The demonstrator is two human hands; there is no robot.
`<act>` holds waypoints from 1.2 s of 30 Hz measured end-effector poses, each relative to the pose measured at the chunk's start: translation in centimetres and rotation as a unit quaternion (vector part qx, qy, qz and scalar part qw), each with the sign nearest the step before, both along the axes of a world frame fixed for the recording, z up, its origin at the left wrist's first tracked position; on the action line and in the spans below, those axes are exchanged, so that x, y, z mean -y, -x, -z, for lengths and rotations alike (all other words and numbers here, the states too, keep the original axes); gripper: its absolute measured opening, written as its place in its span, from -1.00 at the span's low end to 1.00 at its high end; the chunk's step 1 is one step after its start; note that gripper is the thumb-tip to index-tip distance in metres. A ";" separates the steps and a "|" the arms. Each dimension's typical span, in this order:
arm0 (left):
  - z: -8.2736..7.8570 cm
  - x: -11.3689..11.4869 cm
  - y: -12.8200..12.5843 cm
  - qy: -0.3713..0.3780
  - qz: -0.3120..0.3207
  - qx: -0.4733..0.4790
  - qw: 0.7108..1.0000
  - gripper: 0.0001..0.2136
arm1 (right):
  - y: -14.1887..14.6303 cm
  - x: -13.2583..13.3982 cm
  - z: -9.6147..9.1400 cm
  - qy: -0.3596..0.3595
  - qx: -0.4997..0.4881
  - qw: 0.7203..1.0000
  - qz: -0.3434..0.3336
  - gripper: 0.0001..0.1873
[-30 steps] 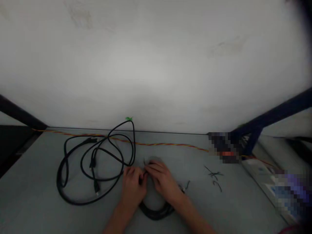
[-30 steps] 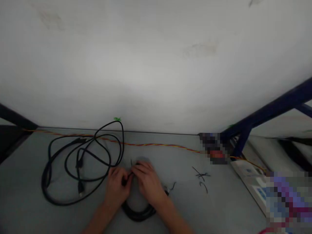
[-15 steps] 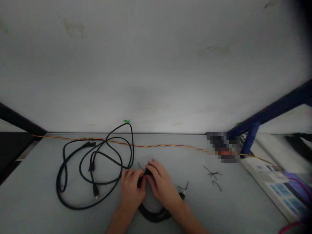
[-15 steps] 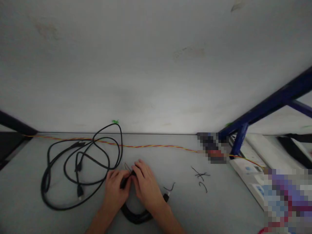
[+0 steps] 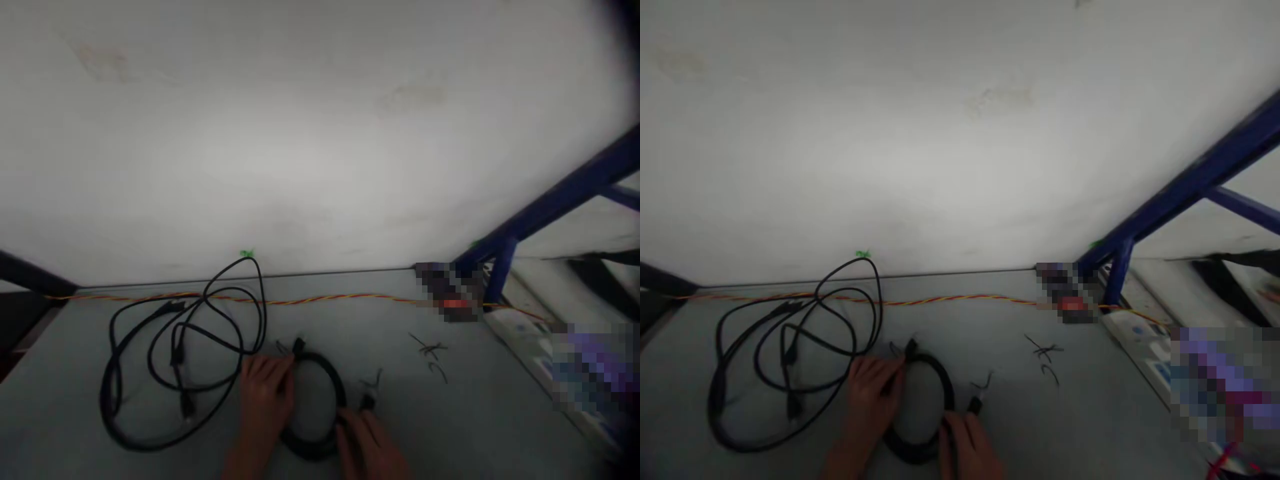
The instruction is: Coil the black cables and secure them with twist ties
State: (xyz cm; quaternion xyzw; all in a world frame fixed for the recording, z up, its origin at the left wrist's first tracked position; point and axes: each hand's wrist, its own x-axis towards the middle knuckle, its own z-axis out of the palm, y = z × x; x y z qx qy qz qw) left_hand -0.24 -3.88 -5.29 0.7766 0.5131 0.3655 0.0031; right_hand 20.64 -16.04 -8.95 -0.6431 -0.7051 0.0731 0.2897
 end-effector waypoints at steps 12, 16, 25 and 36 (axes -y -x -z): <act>0.2 -0.1 0.4 -0.014 0.015 -0.038 0.999 -0.80 | 3.9 -6.4 -2.0 -0.016 -0.131 0.988 0.074 -0.41; 0.3 0.0 0.4 -0.007 0.012 -0.040 0.999 -0.80 | 3.1 -4.9 -1.3 -0.055 -0.115 0.990 0.053 -0.45; 1.1 1.0 -1.1 0.037 -0.044 -0.009 0.998 -0.75 | 1.3 -3.5 -2.8 0.114 -0.149 0.959 -0.212 -0.36; 0.9 1.2 -1.6 0.021 -0.046 0.039 0.998 -0.74 | 0.7 -4.5 -3.2 0.186 -0.029 0.927 -0.325 -0.86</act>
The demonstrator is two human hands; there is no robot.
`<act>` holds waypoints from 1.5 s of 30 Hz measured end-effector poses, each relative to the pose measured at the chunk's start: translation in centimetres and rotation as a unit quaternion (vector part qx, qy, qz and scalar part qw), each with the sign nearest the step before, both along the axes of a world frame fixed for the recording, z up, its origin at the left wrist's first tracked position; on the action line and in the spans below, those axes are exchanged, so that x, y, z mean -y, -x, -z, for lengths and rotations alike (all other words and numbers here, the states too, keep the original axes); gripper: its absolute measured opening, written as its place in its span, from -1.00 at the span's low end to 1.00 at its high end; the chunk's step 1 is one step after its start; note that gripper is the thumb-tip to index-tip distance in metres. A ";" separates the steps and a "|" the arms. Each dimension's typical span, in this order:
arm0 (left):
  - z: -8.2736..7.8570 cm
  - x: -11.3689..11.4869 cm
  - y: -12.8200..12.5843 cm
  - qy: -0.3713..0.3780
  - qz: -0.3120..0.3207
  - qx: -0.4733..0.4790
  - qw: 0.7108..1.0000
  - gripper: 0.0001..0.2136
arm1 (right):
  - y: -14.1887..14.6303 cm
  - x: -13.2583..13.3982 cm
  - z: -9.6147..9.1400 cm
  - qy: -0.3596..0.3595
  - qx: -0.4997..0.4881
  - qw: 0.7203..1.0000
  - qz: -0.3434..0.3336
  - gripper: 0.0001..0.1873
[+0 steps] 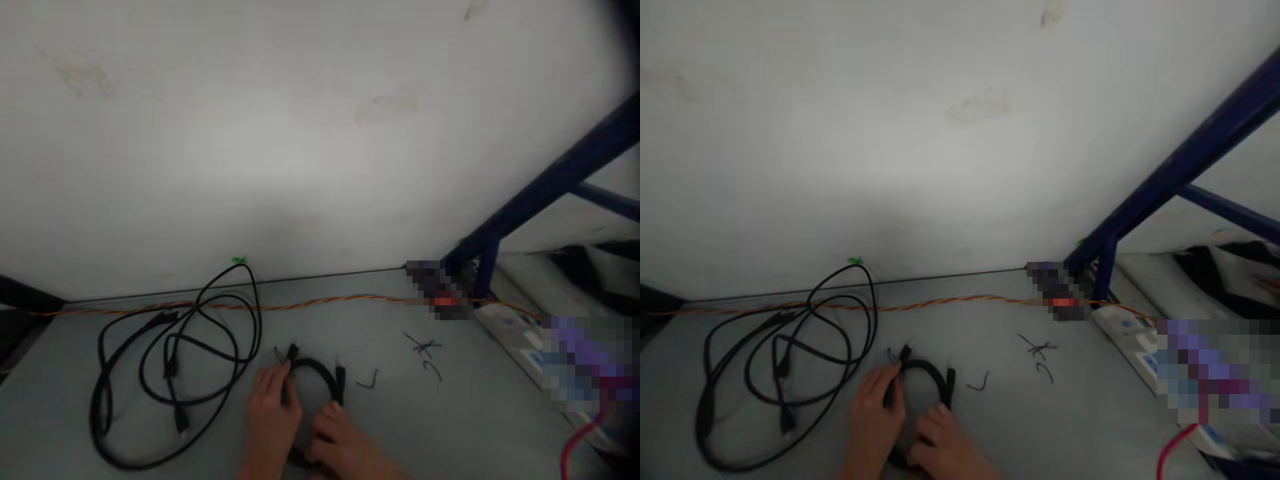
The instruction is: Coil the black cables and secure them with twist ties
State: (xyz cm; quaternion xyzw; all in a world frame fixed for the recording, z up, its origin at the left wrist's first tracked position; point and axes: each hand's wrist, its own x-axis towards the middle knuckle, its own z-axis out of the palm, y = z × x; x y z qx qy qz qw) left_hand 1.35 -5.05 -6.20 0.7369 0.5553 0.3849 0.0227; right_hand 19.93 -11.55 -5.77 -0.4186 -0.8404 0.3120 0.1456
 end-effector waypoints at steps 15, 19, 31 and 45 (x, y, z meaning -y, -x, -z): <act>0.8 -0.5 1.3 0.032 0.011 0.015 0.999 -0.79 | 4.9 -4.3 1.1 -0.151 -0.022 0.957 0.245 -0.50; 1.1 -0.6 1.2 0.066 -0.049 0.068 0.994 -0.81 | 4.8 -4.6 1.9 -0.145 0.006 0.958 0.247 -0.45; 0.1 -0.8 4.1 0.133 -0.012 0.096 0.986 -0.72 | 5.3 -5.5 2.6 -0.164 0.021 0.942 0.293 -0.61; -0.9 -4.2 3.4 0.299 -0.017 0.156 0.941 -0.62 | 5.2 -5.3 2.5 -0.161 0.012 0.946 0.280 -0.60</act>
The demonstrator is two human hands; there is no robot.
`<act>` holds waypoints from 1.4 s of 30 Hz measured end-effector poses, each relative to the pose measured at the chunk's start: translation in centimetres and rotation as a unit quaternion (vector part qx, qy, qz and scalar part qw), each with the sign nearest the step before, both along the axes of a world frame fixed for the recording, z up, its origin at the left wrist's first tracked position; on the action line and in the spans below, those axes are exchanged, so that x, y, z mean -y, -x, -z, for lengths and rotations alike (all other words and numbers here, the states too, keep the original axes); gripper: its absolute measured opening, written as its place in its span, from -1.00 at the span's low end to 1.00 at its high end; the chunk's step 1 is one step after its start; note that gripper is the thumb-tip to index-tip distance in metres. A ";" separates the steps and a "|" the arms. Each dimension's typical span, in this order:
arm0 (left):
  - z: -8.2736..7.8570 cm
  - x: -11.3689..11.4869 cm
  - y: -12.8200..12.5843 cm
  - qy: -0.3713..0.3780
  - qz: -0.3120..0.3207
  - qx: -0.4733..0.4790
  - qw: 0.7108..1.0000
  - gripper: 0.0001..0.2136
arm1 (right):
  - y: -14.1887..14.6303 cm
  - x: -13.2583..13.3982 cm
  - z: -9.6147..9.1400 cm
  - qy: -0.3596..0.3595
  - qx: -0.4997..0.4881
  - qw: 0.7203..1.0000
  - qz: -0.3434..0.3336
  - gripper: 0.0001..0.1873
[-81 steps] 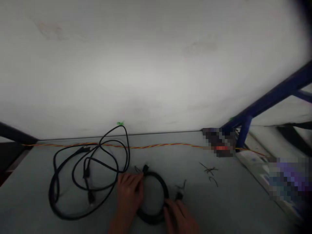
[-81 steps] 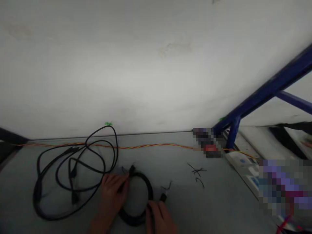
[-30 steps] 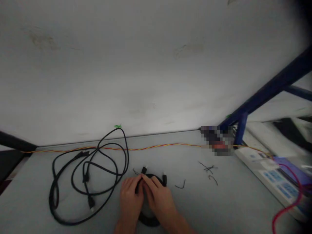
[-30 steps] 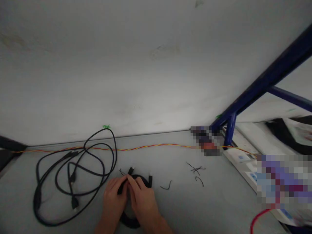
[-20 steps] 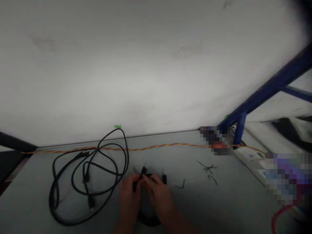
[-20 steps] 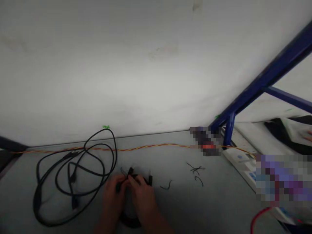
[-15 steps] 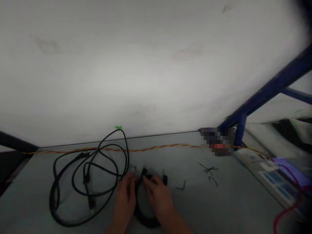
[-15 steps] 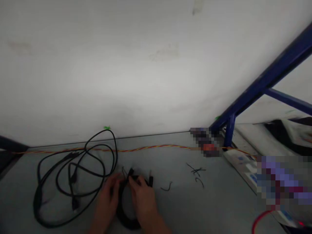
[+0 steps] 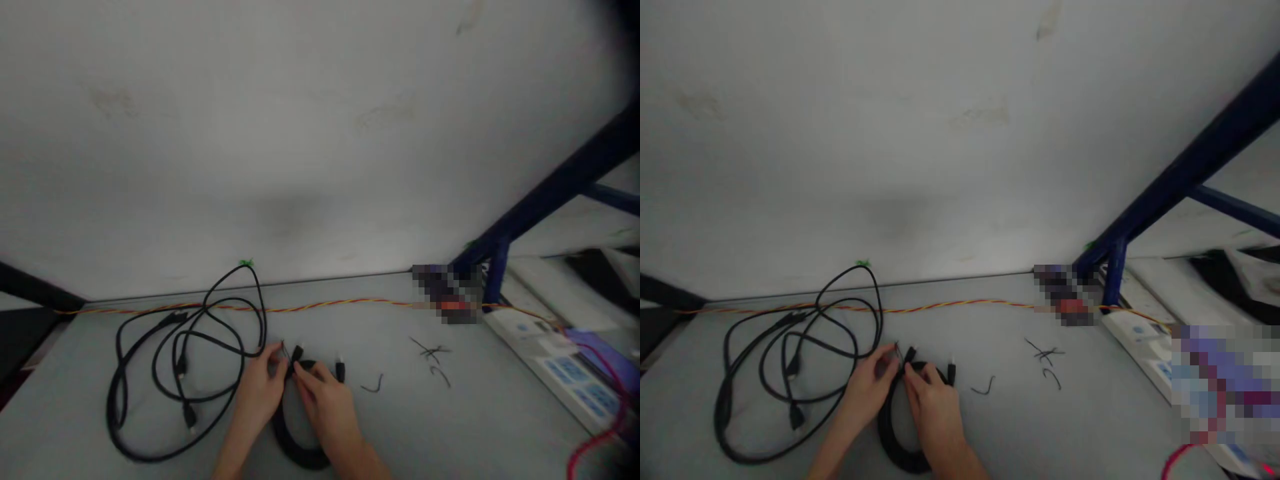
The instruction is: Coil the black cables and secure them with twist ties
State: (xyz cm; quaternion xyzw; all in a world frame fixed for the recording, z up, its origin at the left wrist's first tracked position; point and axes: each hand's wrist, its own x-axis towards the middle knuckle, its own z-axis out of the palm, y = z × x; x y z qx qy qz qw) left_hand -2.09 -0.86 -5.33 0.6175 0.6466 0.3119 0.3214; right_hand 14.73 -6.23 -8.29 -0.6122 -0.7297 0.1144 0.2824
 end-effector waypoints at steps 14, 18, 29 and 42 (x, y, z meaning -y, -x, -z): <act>-1.6 0.5 -0.3 -0.010 0.013 0.109 0.994 -0.62 | 0.3 -0.1 -1.3 0.022 -0.031 0.999 0.014 -0.60; -1.6 1.5 0.2 -0.004 0.036 0.099 0.994 -0.67 | 0.4 -0.1 -2.1 0.030 -0.063 0.997 0.025 -0.67; -1.0 2.2 1.0 -0.060 0.051 0.006 0.997 -0.68 | 0.8 -0.2 -1.7 0.024 -0.063 0.996 0.055 -0.74; -0.1 0.8 -0.2 -0.154 0.018 -0.115 0.981 -0.78 | 0.1 0.4 -1.5 -0.034 -0.029 0.999 -0.023 -0.73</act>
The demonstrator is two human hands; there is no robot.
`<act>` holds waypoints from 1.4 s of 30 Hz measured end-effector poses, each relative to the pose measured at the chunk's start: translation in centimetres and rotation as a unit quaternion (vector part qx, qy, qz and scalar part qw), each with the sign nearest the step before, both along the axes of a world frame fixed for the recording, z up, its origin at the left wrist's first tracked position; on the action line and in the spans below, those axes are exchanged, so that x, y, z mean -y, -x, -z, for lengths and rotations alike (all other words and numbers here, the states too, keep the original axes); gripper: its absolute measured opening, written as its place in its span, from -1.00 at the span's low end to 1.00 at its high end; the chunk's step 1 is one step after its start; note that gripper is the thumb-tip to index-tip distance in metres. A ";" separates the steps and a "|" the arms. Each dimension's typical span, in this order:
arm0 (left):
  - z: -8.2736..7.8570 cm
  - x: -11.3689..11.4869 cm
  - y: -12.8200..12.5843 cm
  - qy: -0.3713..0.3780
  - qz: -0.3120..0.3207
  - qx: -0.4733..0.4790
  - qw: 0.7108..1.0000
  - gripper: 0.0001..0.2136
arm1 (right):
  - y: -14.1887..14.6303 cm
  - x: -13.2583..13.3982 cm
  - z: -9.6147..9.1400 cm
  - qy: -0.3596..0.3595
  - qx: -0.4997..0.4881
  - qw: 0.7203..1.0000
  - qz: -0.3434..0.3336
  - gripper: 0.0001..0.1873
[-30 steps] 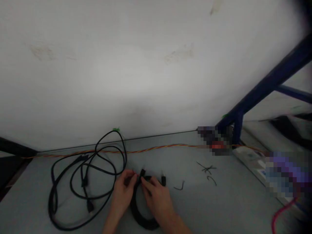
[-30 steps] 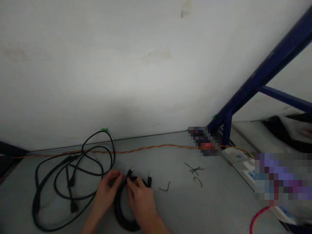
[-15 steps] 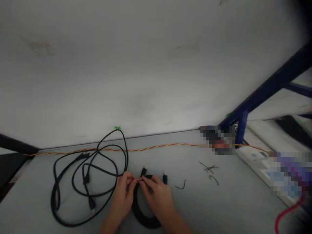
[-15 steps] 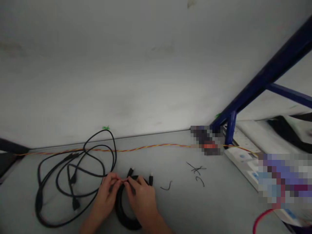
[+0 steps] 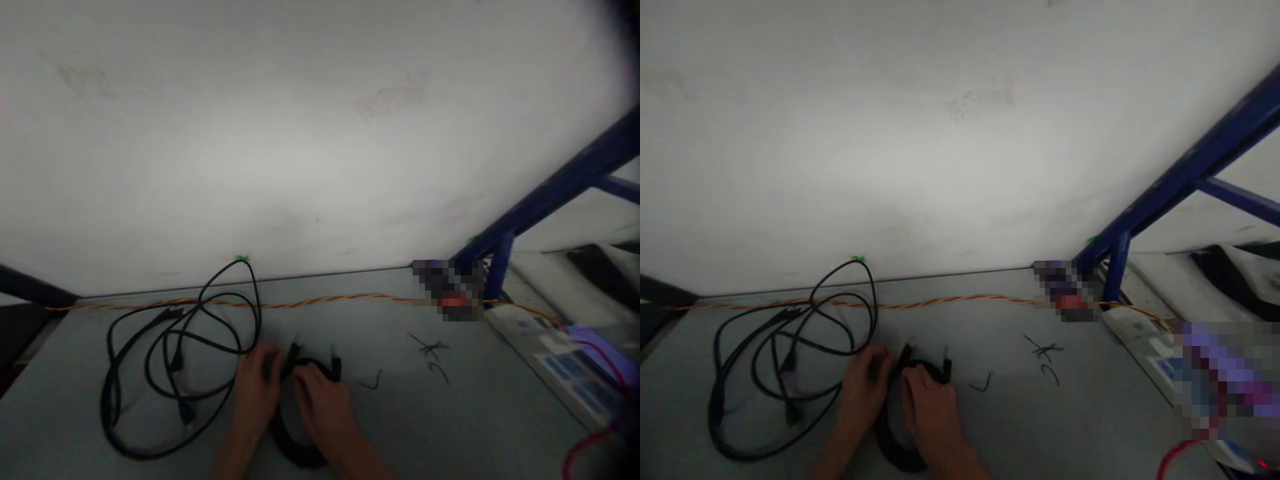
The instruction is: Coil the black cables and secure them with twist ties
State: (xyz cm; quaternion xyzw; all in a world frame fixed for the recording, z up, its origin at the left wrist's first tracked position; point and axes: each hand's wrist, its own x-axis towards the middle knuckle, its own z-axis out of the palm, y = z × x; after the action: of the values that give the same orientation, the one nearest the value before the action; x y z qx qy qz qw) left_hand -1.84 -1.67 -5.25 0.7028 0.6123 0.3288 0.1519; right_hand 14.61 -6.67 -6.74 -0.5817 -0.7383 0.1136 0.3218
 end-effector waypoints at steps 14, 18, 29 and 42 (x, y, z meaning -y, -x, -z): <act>1.0 -0.6 0.1 -0.064 -0.032 -0.080 0.994 -0.86 | -0.3 0.3 0.5 0.025 0.035 0.999 -0.009 -0.65; 1.4 -0.3 0.8 -0.084 0.027 -0.071 0.994 -0.83 | -0.4 0.3 0.5 0.027 0.032 0.999 0.000 -0.63; -1.2 2.7 2.0 -0.088 0.161 -0.195 0.964 -0.62 | -0.8 0.2 0.4 0.047 -0.034 0.998 -0.030 -0.66; -0.2 2.7 1.8 -0.113 0.157 -0.176 0.965 -0.60 | -0.2 0.1 0.4 0.027 -0.089 0.995 0.025 -0.73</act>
State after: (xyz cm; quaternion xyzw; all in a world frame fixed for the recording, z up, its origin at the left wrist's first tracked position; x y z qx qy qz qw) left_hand -3.64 -4.34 -5.08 0.8497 0.4700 0.2389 0.0114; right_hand 14.82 -6.74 -7.15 -0.5962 -0.6884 0.1768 0.3733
